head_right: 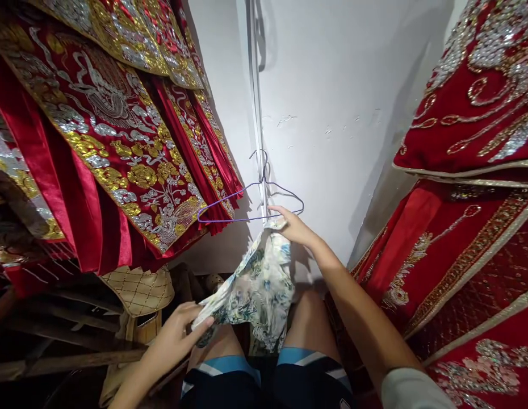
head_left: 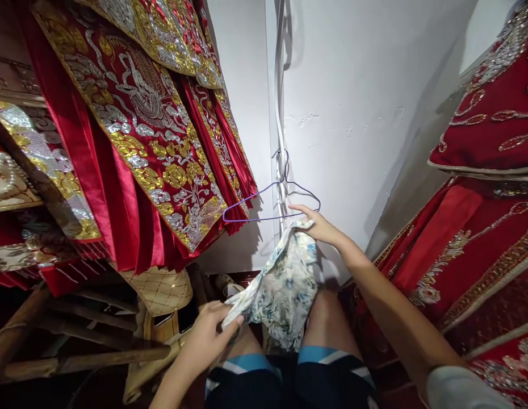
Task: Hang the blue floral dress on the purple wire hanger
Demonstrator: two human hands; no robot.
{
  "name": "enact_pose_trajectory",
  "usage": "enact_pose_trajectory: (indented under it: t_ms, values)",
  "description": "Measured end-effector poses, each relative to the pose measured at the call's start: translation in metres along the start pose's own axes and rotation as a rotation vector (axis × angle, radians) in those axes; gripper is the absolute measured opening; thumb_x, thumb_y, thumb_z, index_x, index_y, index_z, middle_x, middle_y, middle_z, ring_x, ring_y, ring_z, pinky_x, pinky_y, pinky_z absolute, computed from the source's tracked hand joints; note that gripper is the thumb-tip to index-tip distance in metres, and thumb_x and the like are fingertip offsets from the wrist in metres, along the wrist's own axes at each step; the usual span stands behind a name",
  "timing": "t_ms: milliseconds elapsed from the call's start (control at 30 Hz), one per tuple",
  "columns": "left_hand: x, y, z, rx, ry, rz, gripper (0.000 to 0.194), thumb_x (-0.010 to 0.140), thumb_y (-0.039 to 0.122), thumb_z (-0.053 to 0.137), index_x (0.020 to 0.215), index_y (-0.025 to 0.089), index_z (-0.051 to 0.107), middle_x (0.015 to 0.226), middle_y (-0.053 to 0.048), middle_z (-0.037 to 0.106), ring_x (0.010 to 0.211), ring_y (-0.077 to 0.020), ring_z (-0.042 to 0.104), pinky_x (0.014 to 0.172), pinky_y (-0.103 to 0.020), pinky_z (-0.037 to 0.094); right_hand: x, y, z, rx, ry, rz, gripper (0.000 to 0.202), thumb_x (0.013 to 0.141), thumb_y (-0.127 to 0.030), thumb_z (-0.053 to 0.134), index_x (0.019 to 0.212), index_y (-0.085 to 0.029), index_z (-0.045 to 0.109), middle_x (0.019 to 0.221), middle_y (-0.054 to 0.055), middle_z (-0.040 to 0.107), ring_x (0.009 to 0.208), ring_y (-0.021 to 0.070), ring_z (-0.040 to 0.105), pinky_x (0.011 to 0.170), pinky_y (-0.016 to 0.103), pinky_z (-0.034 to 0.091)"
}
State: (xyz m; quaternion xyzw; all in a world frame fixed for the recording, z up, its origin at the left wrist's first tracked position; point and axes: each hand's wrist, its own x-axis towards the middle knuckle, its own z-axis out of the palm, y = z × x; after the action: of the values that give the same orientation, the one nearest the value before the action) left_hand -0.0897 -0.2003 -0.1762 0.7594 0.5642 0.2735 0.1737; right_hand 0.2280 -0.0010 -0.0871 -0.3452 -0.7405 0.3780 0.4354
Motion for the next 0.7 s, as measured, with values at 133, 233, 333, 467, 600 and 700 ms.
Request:
enact_pose_trajectory:
  t_ms: [133,233,333,467,600,700]
  values:
    - [0.027,0.004,-0.035,0.193,0.111,0.073,0.038,0.091,0.044,0.058,0.06,0.023,0.06,0.051,0.002,0.054,0.055,-0.0184,0.055,0.11,-0.046,0.041,0.031,0.034,0.021,0.004,0.053,-0.027,0.022,0.069,-0.023,0.068,0.089,-0.015,0.071,0.078,0.0,0.065,0.071,0.0147,0.056,0.068,0.026,0.043]
    - [0.046,0.008,-0.055,0.367,0.161,0.054,0.039,0.093,0.045,0.052,0.063,0.022,0.062,0.056,0.0,0.061,0.059,-0.0205,0.059,0.11,-0.054,0.038,0.024,0.043,0.016,-0.001,0.055,-0.015,0.012,0.072,-0.028,0.064,0.069,-0.017,0.062,0.068,-0.002,0.059,0.066,0.0153,0.052,0.063,0.027,0.039]
    - [0.066,0.016,-0.062,0.547,0.141,0.015,0.03,0.094,0.035,0.045,0.08,0.02,0.067,0.085,-0.01,0.074,0.085,-0.0297,0.068,0.105,-0.057,0.04,0.003,0.04,-0.008,-0.042,0.111,-0.008,0.016,0.073,-0.032,0.064,0.066,-0.017,0.061,0.064,-0.002,0.056,0.064,0.0156,0.049,0.061,0.027,0.035]
    - [0.101,0.033,-0.053,0.623,0.093,0.076,0.022,0.089,0.022,0.044,0.089,0.015,0.065,0.113,-0.02,0.07,0.113,-0.0352,0.063,0.097,-0.048,0.049,-0.019,0.024,-0.043,-0.141,0.161,-0.018,0.018,0.076,-0.032,0.061,0.065,-0.019,0.06,0.061,-0.002,0.052,0.059,0.015,0.045,0.057,0.028,0.031]
    - [0.145,0.046,-0.052,0.484,0.084,0.127,0.023,0.087,0.026,0.043,0.086,0.016,0.064,0.106,-0.019,0.071,0.108,-0.0344,0.065,0.098,-0.048,0.05,-0.026,0.015,-0.059,-0.143,0.145,-0.062,0.02,0.078,-0.031,0.059,0.062,-0.02,0.055,0.06,-0.002,0.048,0.058,0.014,0.041,0.056,0.029,0.03]
    - [0.167,0.055,-0.062,0.305,0.105,0.139,0.03,0.088,0.031,0.038,0.089,0.018,0.065,0.112,-0.016,0.072,0.108,-0.0326,0.066,0.1,-0.048,0.05,-0.027,0.016,-0.06,-0.123,0.14,-0.084,0.019,0.078,-0.031,0.058,0.062,-0.02,0.054,0.06,-0.002,0.046,0.059,0.0137,0.04,0.057,0.028,0.03]
